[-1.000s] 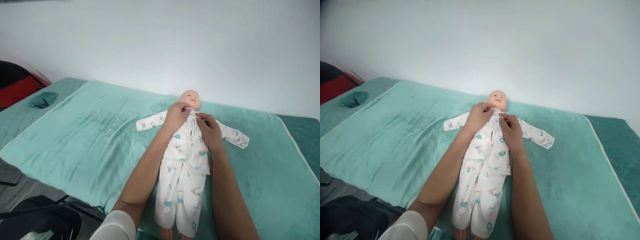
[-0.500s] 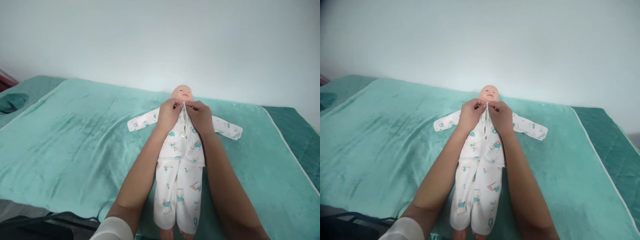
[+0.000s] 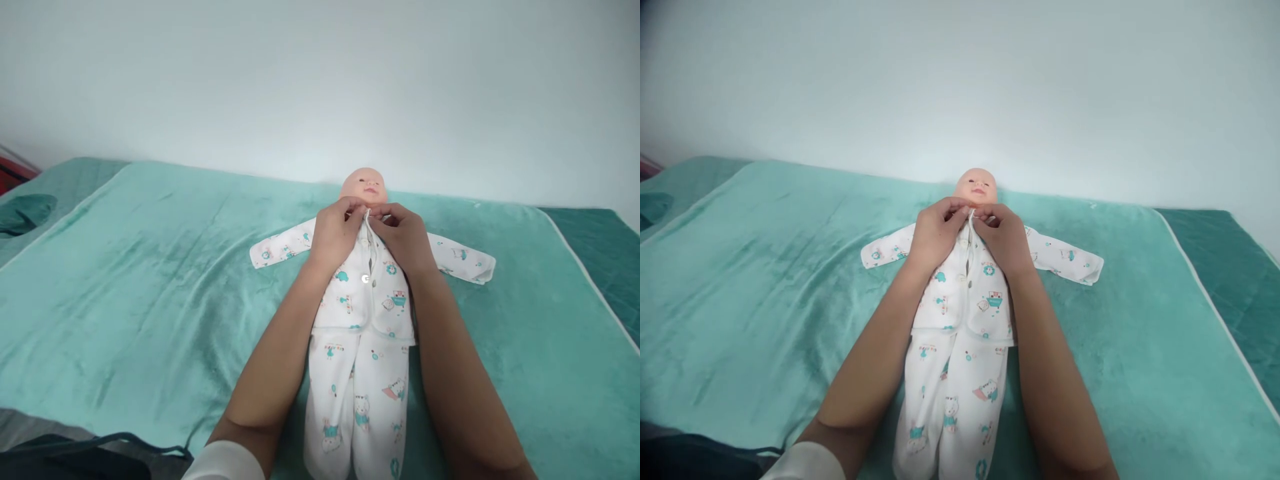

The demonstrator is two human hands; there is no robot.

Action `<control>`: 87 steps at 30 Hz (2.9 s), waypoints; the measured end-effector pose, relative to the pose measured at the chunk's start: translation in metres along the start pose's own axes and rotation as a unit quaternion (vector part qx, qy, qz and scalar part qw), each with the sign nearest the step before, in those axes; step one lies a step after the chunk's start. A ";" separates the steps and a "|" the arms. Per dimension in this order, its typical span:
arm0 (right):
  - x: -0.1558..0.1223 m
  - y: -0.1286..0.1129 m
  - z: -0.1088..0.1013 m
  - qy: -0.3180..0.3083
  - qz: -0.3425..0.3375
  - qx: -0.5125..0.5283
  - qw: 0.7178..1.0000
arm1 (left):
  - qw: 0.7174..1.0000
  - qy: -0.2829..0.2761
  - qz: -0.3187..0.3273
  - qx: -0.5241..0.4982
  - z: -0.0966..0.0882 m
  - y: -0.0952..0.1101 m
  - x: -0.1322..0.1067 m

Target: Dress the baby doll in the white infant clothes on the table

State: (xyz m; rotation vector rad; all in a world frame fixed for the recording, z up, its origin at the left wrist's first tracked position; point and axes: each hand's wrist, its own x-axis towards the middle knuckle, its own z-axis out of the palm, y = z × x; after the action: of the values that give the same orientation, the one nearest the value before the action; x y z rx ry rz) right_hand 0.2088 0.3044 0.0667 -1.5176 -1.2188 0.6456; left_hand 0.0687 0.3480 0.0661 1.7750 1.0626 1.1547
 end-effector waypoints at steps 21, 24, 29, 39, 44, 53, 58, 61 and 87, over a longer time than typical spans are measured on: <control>-0.005 0.006 0.005 0.057 -0.064 -0.061 0.994 | 1.000 0.008 0.003 0.027 -0.001 -0.009 0.000; -0.007 0.011 0.004 0.054 -0.097 -0.062 0.992 | 0.999 0.010 0.004 0.035 -0.002 -0.010 -0.003; -0.010 0.014 0.000 0.042 -0.124 -0.061 0.990 | 0.999 -0.009 0.022 0.033 -0.006 -0.011 -0.014; -0.014 0.017 -0.002 0.056 -0.137 -0.063 0.987 | 0.994 -0.056 0.058 0.079 -0.010 -0.016 -0.018; -0.011 0.017 0.000 0.066 -0.147 -0.063 0.985 | 0.994 -0.043 0.052 0.086 -0.009 -0.016 -0.016; -0.011 0.016 0.001 0.079 -0.149 -0.077 0.983 | 0.995 -0.036 0.046 0.081 -0.010 -0.016 -0.017; -0.011 0.017 -0.001 0.060 -0.152 -0.089 0.983 | 0.995 -0.040 0.063 0.072 -0.010 -0.019 -0.017; -0.013 0.018 -0.005 0.031 -0.179 -0.094 0.979 | 0.993 -0.040 0.086 0.067 -0.010 -0.022 -0.018; -0.077 -0.014 0.003 0.038 -0.118 -0.272 0.954 | 0.993 -0.034 0.116 -0.003 -0.021 -0.017 -0.048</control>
State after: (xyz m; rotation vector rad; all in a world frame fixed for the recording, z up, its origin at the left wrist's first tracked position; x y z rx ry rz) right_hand 0.1748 0.2340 0.0645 -1.7803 -1.5702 0.0867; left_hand 0.0328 0.3138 0.0426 1.9577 0.8271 1.2242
